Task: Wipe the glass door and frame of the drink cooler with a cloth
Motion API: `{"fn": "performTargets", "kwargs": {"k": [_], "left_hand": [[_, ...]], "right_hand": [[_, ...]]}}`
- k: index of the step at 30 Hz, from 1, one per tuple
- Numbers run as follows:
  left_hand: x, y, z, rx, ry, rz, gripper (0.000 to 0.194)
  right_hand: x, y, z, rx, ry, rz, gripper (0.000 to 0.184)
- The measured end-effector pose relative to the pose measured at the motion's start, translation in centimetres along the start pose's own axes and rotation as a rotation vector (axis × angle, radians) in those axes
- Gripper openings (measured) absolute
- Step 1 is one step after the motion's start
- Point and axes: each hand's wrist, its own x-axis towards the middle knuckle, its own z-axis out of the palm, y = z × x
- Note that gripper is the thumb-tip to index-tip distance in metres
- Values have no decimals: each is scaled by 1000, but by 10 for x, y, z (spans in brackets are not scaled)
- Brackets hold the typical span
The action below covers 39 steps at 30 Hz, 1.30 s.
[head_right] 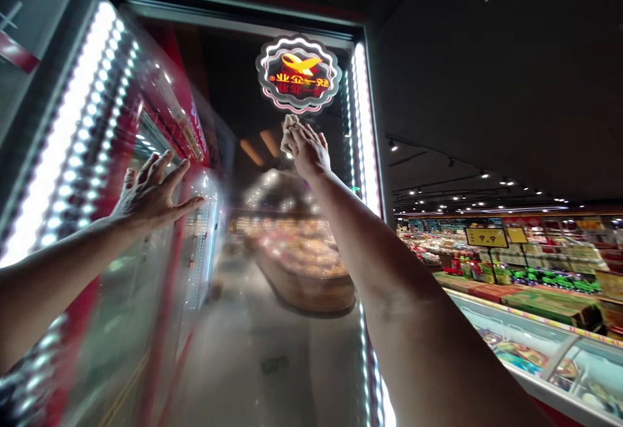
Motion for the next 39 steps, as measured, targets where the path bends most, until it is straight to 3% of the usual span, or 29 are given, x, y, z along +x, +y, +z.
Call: {"fn": "performTargets", "kwargs": {"k": [3,8,14,19,25,31,36,39], "left_hand": [[0,-1,1,-3,2,-4,92],[0,-2,3,4,-5,-7,92],[-1,-3,5,28,21,24,92],[-1,-5,7,54,23,18,90],[-1,-4,8,66,38,19,91],[-1,-2,9,43,42,20,90],[-1,0,9,44,33,12,91],[-1,1,10,46,23,-4,92]], "right_hand": [[-1,6,0,-13,13,22,46],[-11,11,-2,-14,-40,-105,44],[-5,28,-9,-26,-13,-4,46],[-14,35,-10,32,-51,-118,44],[-6,49,-17,56,21,28,43],[-27,55,-19,72,0,-54,45],[-31,70,-34,0,46,111,46],[-35,69,-35,26,22,24,46]]}}
